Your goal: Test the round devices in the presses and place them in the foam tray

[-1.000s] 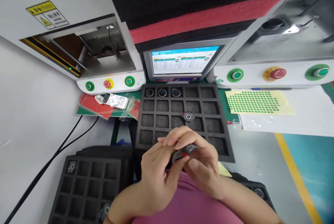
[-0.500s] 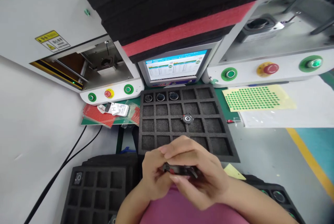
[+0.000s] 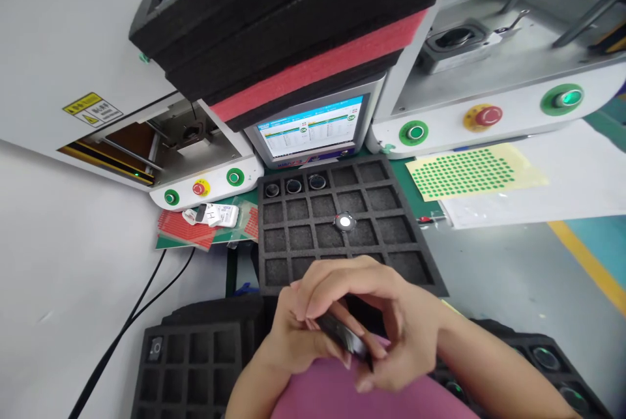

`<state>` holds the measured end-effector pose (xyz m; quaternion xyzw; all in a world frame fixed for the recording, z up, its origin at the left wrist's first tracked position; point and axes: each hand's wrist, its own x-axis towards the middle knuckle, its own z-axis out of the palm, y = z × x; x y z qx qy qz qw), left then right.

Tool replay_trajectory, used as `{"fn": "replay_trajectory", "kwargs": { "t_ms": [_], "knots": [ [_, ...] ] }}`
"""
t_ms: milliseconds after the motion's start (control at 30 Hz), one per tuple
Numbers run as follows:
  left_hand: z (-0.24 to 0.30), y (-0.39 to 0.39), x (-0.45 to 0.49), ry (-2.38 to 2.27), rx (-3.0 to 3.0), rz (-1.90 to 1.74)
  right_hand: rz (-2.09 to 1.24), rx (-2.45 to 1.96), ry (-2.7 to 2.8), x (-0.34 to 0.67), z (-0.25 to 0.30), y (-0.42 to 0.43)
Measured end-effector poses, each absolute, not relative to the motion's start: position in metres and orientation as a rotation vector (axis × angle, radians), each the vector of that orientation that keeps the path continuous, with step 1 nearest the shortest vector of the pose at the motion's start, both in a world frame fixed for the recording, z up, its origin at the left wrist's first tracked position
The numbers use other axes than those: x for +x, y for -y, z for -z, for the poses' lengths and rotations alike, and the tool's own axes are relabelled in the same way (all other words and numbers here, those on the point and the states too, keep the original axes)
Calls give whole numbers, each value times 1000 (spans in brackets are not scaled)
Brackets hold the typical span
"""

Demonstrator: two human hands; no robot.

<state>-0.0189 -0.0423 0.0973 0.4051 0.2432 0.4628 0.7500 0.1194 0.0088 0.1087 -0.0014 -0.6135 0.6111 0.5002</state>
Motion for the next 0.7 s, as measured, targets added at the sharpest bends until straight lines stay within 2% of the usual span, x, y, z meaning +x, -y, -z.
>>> {"fn": "replay_trajectory", "kwargs": {
  "t_ms": [300,700],
  "knots": [
    [-90,41,-8,-793,844,-879,-1396,-76,1601,140,-100,-18],
    [-77,25,33,-791,969,-644,-1326,-355,1502,177,-76,10]
  ]
}}
